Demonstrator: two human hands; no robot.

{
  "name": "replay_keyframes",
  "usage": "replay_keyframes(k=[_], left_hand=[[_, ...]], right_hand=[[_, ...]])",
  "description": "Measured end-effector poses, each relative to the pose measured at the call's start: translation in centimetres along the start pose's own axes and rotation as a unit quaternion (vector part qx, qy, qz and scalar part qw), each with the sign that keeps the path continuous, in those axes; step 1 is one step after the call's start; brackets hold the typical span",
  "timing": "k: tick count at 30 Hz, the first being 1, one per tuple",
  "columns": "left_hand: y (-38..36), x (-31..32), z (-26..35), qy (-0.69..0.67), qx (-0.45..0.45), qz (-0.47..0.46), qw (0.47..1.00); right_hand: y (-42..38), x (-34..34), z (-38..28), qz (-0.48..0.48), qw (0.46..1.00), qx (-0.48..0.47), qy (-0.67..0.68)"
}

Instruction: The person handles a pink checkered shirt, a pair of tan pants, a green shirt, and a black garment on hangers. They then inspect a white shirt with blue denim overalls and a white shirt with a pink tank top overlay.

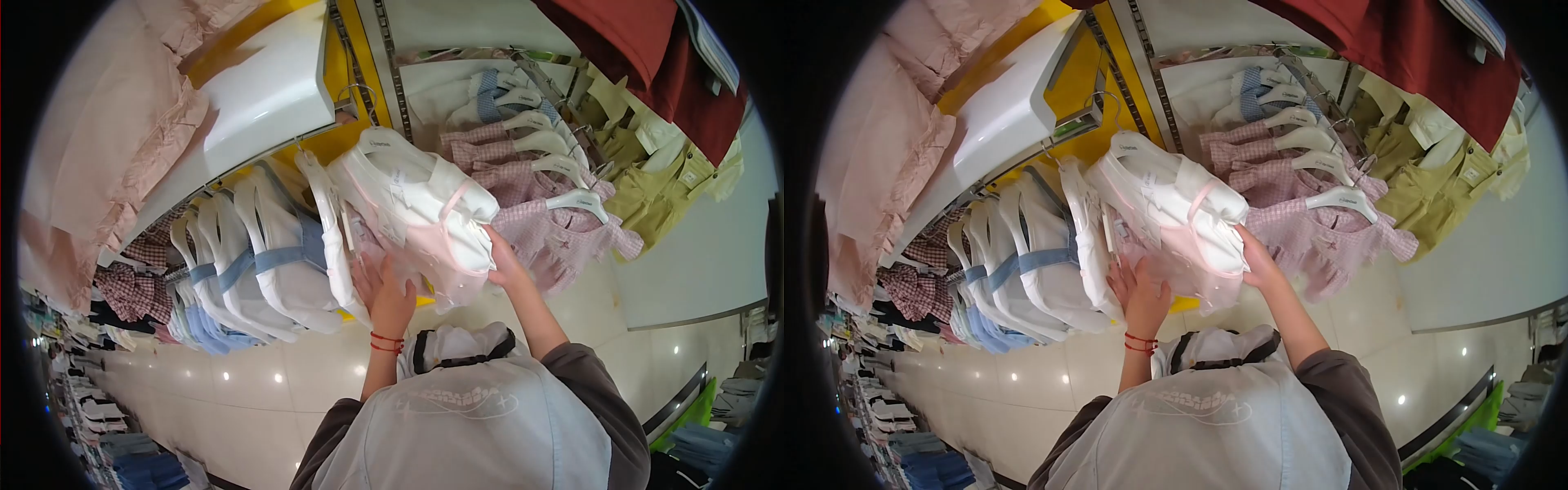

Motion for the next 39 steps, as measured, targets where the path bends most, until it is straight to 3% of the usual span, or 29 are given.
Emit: replay_keyframes(k=[2, 5, 6, 8, 11, 14, 17, 20, 23, 26, 30, 33, 39], left_hand=[[0.3, -0.8, 0.3, -0.042, 0.013, 0.018, 0.999], [1.3, -1.2, 2.2, -0.286, 0.055, -0.008, 0.957], [1.6, 0.2, 1.4, -0.398, -0.009, 0.001, 0.917], [2.2, 4.8, -0.5, -0.598, -0.134, 0.020, 0.790], [4.2, 6.2, -0.2, -0.442, -0.099, 0.013, 0.891], [6.1, 5.0, 1.9, -0.469, -0.110, 0.006, 0.876], [6.7, 6.4, 0.9, -0.600, -0.173, 0.035, 0.780], [6.6, 8.7, -1.4, -0.543, -0.203, 0.055, 0.813], [6.3, 10.0, -3.7, -0.586, -0.124, 0.122, 0.792], [6.0, 7.8, -3.9, -0.474, -0.043, 0.158, 0.865], [5.8, 7.1, -5.9, -0.423, 0.014, 0.172, 0.890], [5.9, 10.6, -9.0, -0.617, -0.238, 0.091, 0.745], [4.4, 14.4, -10.6, -0.512, -0.319, -0.199, 0.773]], right_hand=[[0.2, 0.0, 0.1, -0.018, 0.999, 0.018, 0.026], [-0.1, 0.3, -0.6, -0.050, 0.998, 0.019, 0.014], [-0.2, 0.3, -0.8, -0.060, 0.998, 0.020, 0.016], [-0.1, 0.4, -1.4, -0.081, 0.996, 0.017, 0.019], [-0.1, -0.8, -1.6, -0.015, 0.999, 0.028, 0.018], [-0.6, -0.3, -2.1, -0.024, 0.999, 0.008, 0.025], [-0.4, -1.2, -1.9, -0.023, 0.999, 0.012, 0.046], [-0.8, -0.4, -1.9, -0.067, 0.996, 0.036, 0.051], [-0.3, -1.3, -1.0, -0.046, 0.995, 0.053, 0.070], [-0.7, -0.7, -1.4, -0.035, 0.995, 0.051, 0.072], [-1.0, -0.5, -1.6, -0.038, 0.995, 0.048, 0.083], [-0.5, -1.4, -0.5, -0.053, 0.991, 0.064, 0.106], [-0.2, -1.0, 0.1, -0.108, 0.983, 0.056, 0.135]])
Point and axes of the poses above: each hand's wrist, its own y-axis towards the middle knuckle, its own x-axis out of the palm, z = x × y, the point moved 6 cm from there along y, towards the middle knuckle, and after that the axes turned 5 degrees about -y, right-handed, at the moved point
